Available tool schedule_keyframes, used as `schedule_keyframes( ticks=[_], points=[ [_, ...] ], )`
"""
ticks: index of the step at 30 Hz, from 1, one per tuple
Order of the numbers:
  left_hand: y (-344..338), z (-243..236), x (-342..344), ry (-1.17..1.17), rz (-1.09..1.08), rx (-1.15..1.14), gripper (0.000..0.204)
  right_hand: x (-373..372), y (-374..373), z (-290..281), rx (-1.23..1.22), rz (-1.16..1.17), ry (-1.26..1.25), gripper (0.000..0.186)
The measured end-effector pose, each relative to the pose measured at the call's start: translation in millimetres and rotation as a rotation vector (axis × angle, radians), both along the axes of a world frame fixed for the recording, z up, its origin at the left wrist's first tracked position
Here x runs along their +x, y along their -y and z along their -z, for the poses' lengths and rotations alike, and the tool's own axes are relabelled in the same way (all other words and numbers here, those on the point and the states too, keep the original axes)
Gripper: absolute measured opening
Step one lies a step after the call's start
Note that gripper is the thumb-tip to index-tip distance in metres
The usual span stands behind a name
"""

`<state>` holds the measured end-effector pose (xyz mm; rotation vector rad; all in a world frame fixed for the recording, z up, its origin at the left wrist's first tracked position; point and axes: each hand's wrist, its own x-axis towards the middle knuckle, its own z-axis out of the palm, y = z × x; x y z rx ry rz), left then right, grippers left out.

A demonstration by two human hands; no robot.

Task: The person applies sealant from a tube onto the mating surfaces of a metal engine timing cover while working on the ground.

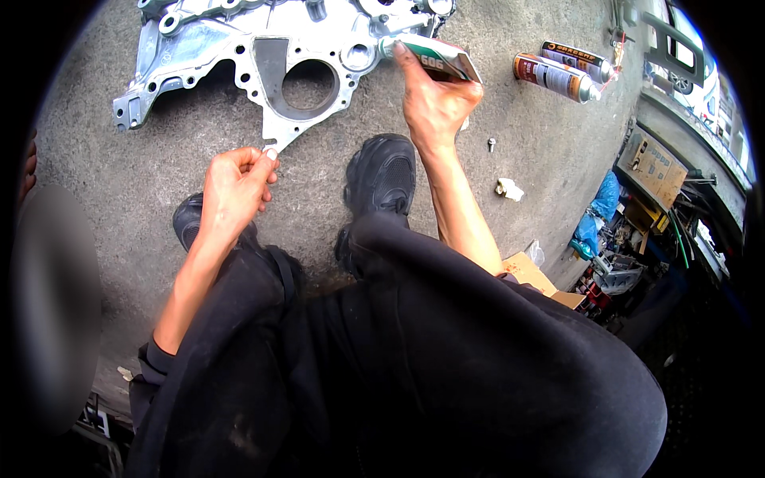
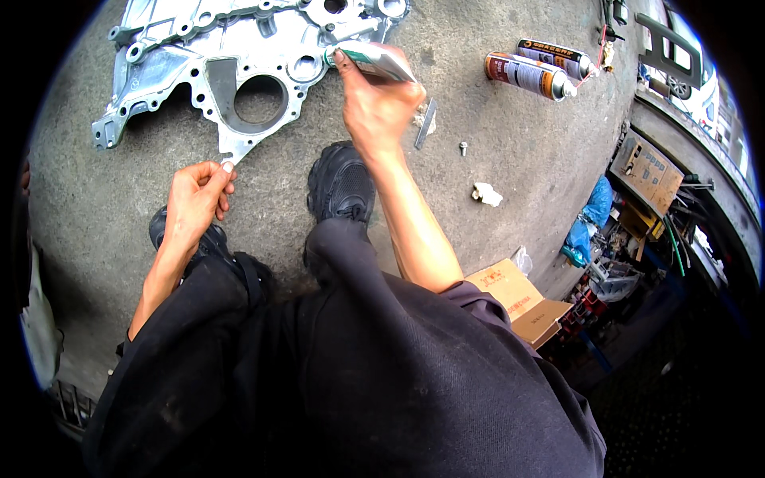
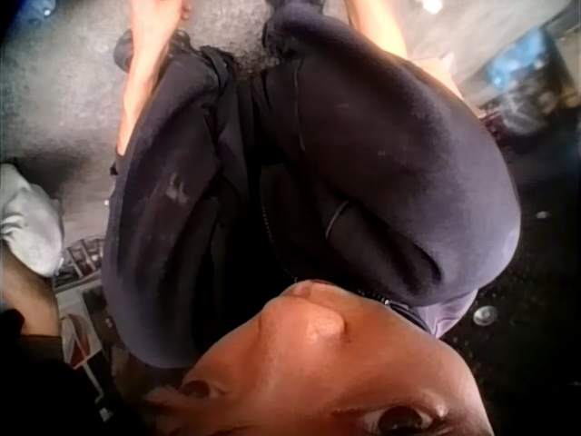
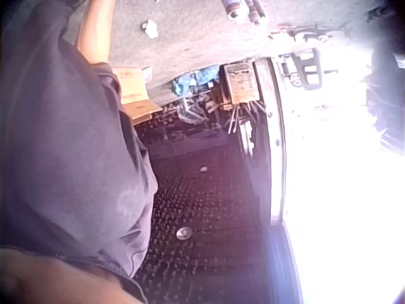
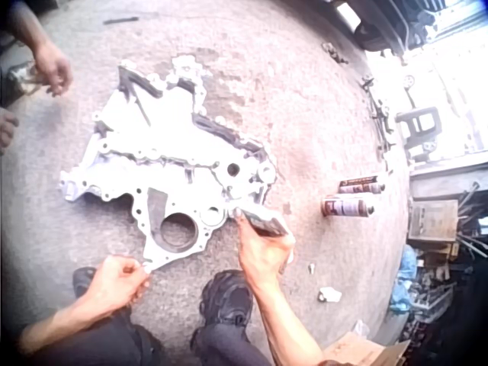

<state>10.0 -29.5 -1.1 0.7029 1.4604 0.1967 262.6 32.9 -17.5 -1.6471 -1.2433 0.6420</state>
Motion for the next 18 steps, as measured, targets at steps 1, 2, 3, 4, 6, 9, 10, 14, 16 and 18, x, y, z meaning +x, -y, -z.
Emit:
schedule_keyframes(
  ticks=[1, 2, 3, 4, 6, 9, 10, 14, 16, 18],
  points=[
    [0.3, 0.3, 0.0, 0.000, 0.001, 0.001, 0.030, -0.6, -0.2, 0.9, 0.006, -0.001, -0.016, 0.020],
    [0.6, 0.5, 0.1, 0.001, 0.001, 0.002, 0.030, -0.8, -0.4, 1.8, 0.011, -0.002, -0.032, 0.020],
    [0.6, 0.7, 0.0, 0.002, 0.003, 0.002, 0.030, -0.2, -0.1, 3.4, 0.021, -0.007, -0.030, 0.020],
    [0.4, 0.3, -0.5, 0.002, 0.004, 0.001, 0.030, 0.4, 0.2, 5.3, 0.031, -0.013, -0.029, 0.020],
    [0.5, -0.1, -0.7, 0.005, 0.002, 0.002, 0.030, 0.3, 1.4, 4.8, 0.037, -0.019, -0.023, 0.020],
    [1.1, 0.2, -0.9, 0.006, -0.006, 0.004, 0.030, -0.8, 3.7, 2.4, 0.036, -0.025, -0.010, 0.020],
    [0.9, 0.1, -0.7, 0.006, -0.004, 0.005, 0.030, -0.2, 4.3, 2.3, 0.044, -0.031, -0.005, 0.019],
    [0.5, -1.4, 0.0, 0.000, -0.009, 0.004, 0.030, 0.2, 6.3, 3.1, 0.053, -0.039, -0.021, 0.019],
    [0.8, -0.7, -0.5, 0.002, -0.007, 0.006, 0.029, -0.3, 7.5, 3.1, 0.044, -0.028, -0.023, 0.020],
    [1.1, -0.1, -0.9, 0.006, -0.009, 0.005, 0.029, -0.7, 8.8, 2.8, 0.033, -0.024, -0.014, 0.020]
  ],
)
